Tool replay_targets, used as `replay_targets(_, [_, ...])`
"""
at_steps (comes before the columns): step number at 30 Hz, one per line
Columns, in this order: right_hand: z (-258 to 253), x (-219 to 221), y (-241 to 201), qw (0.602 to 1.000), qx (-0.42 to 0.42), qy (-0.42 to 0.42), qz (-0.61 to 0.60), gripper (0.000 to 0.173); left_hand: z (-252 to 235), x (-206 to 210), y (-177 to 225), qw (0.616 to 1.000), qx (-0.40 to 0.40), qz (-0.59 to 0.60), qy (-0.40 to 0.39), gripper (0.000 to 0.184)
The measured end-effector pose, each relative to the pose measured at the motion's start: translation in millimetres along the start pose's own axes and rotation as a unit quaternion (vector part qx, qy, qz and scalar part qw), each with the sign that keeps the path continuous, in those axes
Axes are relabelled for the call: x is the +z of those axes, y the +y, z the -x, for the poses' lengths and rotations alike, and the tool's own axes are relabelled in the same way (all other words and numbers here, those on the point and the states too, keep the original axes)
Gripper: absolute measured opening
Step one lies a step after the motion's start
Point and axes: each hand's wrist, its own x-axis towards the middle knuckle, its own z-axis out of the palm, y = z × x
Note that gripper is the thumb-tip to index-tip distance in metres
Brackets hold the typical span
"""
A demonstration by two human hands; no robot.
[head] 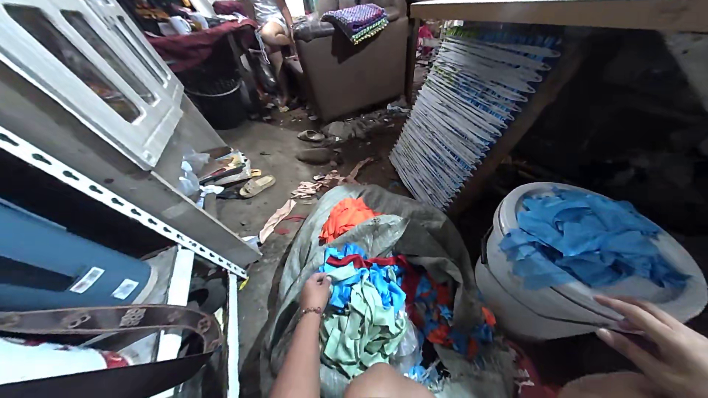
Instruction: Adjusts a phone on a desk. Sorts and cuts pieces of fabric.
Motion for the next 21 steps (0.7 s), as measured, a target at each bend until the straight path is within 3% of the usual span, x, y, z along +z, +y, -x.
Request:
replay_targets(4, [6.9, 16.6, 1.4, 0.999, 0.024, -0.023, -0.003, 0.051, -0.4, -3.3, -22.9, 0.979, -0.100, 0.152, 0.089, 0.030])
replay_targets(6, [7.2, 20.9, 0.1, 0.999, 0.019, -0.030, 0.012, 0.051, 1.9, -3.0, -37.4, 0.967, -0.155, 0.142, 0.143, 0.029])
replay_targets(8, [5.6, 22.5, 1.2, 0.999, 0.008, -0.027, 0.023, 0.050, 9.6, -0.5, -44.4, 0.968, -0.127, 0.131, 0.175, 0.045])
replay_targets(11, [4.8, 22.8, 3.0, 0.999, 0.012, -0.033, 0.025, 0.051, 20.4, 15.4, -32.6, 0.988, 0.026, 0.092, 0.125, 0.035])
replay_targets(13, [5.1, 22.8, 4.2, 0.999, 0.013, -0.032, 0.030, 0.050, 25.1, 26.7, -17.5, 0.995, 0.075, 0.030, 0.062, 0.031])
replay_targets(14, [5.3, 23.0, 5.0, 0.999, 0.012, -0.029, 0.033, 0.050, 27.0, 31.3, -11.0, 0.996, 0.076, 0.000, 0.041, 0.037])
replay_targets(17, [6.8, 23.2, 6.1, 0.999, 0.022, -0.024, 0.028, 0.051, 25.7, 41.7, -4.5, 0.996, 0.043, -0.073, 0.005, 0.078])
replay_targets(19, [8.0, 23.9, 7.9, 0.999, 0.027, -0.018, 0.027, 0.052, 22.0, 45.0, -7.4, 0.998, 0.025, -0.062, 0.005, 0.081])
replay_targets(21, [8.3, 24.6, 10.5, 0.999, 0.022, -0.010, 0.029, 0.051, 18.6, 47.1, -11.6, 0.999, 0.006, -0.029, 0.020, 0.070])
